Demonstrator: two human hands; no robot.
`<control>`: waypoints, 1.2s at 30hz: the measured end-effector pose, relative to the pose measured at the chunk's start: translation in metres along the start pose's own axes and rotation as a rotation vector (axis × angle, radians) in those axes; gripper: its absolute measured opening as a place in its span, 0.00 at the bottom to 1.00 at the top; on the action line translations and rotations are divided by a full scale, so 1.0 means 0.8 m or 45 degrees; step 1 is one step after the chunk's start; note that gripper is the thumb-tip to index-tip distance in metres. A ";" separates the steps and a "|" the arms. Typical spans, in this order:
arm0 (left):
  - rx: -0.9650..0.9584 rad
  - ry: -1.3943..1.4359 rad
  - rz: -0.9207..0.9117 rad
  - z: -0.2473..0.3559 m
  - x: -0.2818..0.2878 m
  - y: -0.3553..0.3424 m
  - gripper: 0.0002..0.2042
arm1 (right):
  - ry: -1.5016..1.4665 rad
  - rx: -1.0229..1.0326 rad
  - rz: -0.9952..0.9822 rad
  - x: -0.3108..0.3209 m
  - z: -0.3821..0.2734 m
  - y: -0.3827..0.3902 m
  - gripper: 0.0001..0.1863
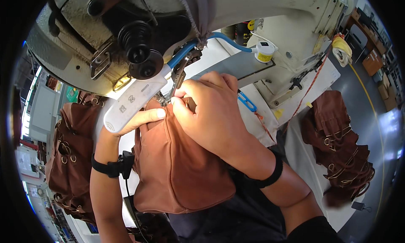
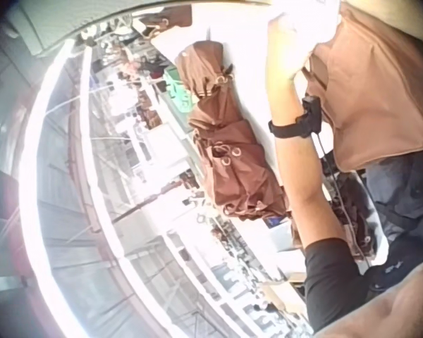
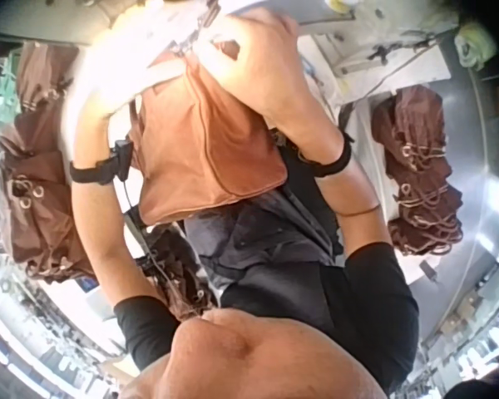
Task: The person operates an industrial sewing machine to stitch a zipper onto a brown handbag. They guide the bag under the needle, align the zipper, and sew along the edge. The person also attaches a metal ring to the bag's handle and sews it in place.
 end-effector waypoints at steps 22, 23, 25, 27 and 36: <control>0.178 -0.037 -0.083 -0.001 0.000 -0.014 0.15 | -0.832 -0.223 -0.121 -0.015 0.012 -0.021 0.12; 0.210 -0.008 -0.087 -0.002 0.002 -0.014 0.15 | -0.794 -0.165 -0.107 -0.017 0.013 -0.023 0.12; 0.328 0.070 -0.102 -0.003 0.002 -0.010 0.16 | -0.564 0.042 -0.072 -0.014 0.020 -0.011 0.09; 0.489 0.159 -0.118 -0.002 -0.002 -0.007 0.22 | -0.326 0.214 -0.050 -0.011 0.027 0.002 0.09; 0.467 0.134 -0.062 0.014 -0.008 -0.006 0.31 | -0.353 -0.447 -0.370 0.030 0.029 0.047 0.16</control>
Point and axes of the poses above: each hand's wrist, its own y-axis away from the middle knuckle, its own x-axis out of the back of the hand, z = x × y, the point moved 3 cm from there along -y, towards the middle knuckle, and after that the axes turned 8 degrees about y, right-handed, at the moved point
